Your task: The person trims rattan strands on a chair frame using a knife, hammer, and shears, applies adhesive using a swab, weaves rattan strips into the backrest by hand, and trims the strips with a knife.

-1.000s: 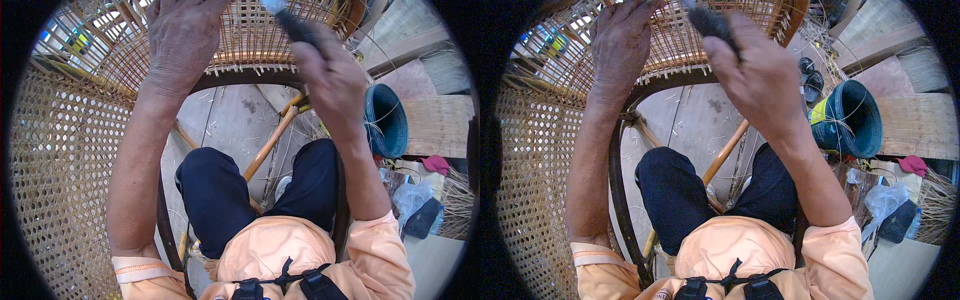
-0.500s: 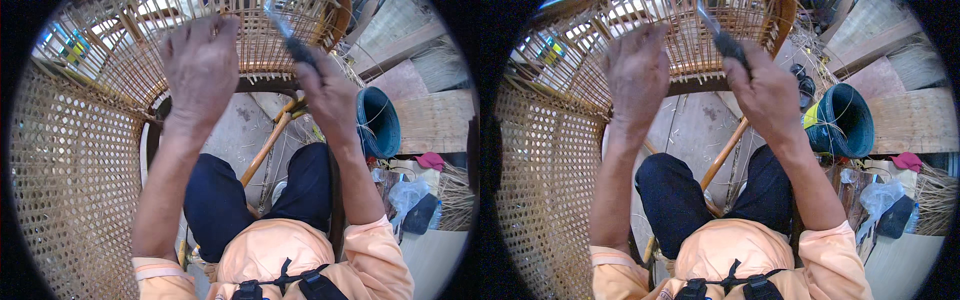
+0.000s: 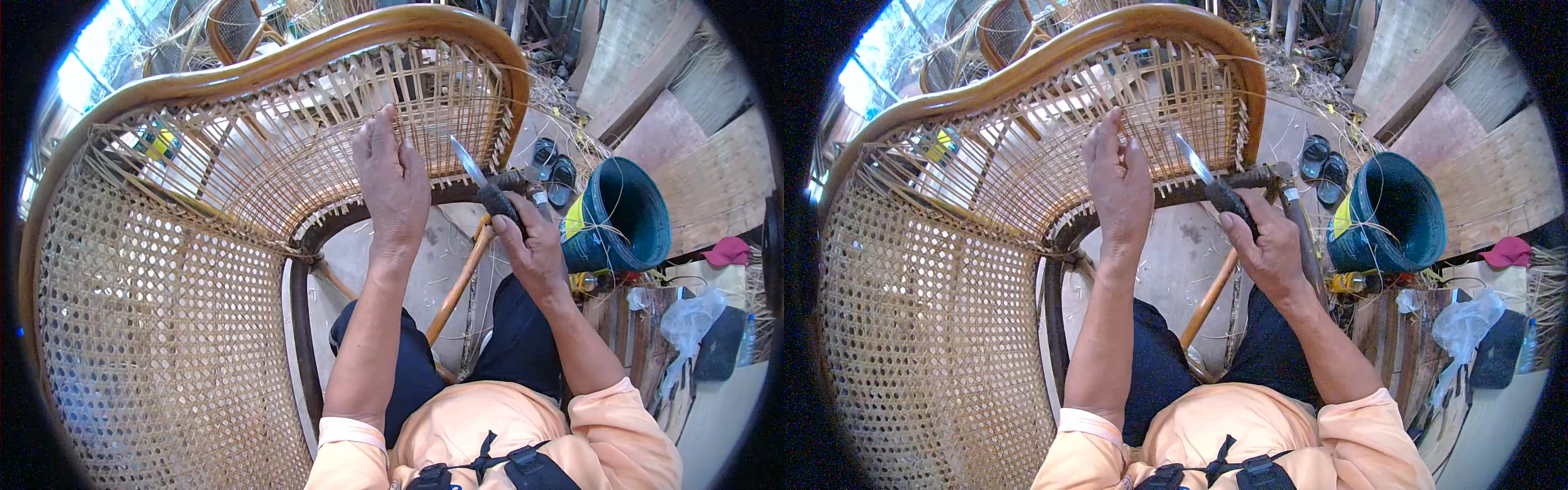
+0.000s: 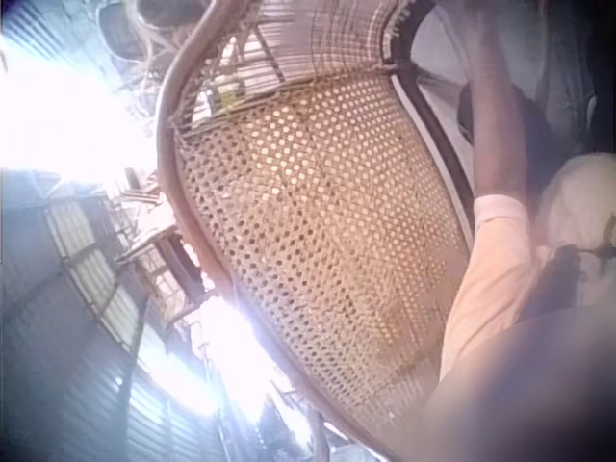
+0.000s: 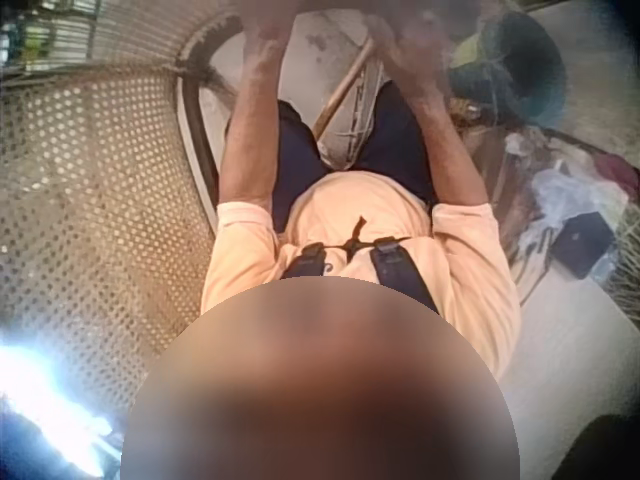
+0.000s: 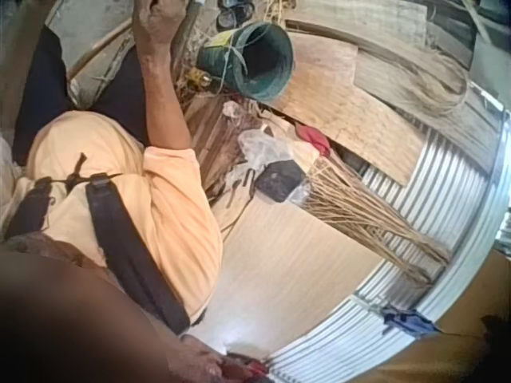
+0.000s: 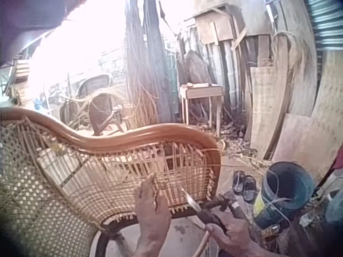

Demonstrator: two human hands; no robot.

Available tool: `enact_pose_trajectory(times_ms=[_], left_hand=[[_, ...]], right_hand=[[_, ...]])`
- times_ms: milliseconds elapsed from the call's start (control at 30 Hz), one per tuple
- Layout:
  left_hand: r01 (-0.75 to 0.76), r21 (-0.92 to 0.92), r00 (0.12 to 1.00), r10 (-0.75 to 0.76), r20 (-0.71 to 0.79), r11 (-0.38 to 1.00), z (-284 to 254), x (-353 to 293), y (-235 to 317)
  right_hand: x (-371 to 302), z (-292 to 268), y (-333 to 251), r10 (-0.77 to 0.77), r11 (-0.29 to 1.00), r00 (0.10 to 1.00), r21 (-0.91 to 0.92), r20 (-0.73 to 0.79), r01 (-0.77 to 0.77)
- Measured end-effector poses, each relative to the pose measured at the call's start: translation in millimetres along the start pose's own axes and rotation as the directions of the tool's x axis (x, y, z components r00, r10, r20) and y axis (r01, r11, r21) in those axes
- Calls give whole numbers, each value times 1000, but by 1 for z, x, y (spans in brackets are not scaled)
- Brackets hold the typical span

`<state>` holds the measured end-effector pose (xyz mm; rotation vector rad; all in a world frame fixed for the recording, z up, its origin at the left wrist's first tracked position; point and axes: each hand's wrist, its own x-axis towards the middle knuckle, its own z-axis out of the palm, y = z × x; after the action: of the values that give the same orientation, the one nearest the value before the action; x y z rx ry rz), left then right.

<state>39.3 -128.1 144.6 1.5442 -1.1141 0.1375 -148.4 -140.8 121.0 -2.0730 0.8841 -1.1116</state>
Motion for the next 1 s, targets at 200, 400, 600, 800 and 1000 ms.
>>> enact_pose_trajectory(times_ms=[200,400,600,800,1000], left_hand=[[114,-138,993,-107,52,984,-1,6,5],[-30,-7,999,30,36,1000,9,-7,13],[-21,-21,999,22,42,1000,14,1,16],[241,-320,967,-198,161,916,15,7,23],[-428,326,904,408,129,843,14,4,25]], right_hand=[[0,-8,2,88,995,996,51,6,-88],[18,-16,-3,-54,998,998,26,-32,55],[13,-19,-2,-42,998,999,-56,12,42],[7,-17,11,23,996,999,85,-40,-20],[18,-43,8,29,1000,996,2,-85,-29]])
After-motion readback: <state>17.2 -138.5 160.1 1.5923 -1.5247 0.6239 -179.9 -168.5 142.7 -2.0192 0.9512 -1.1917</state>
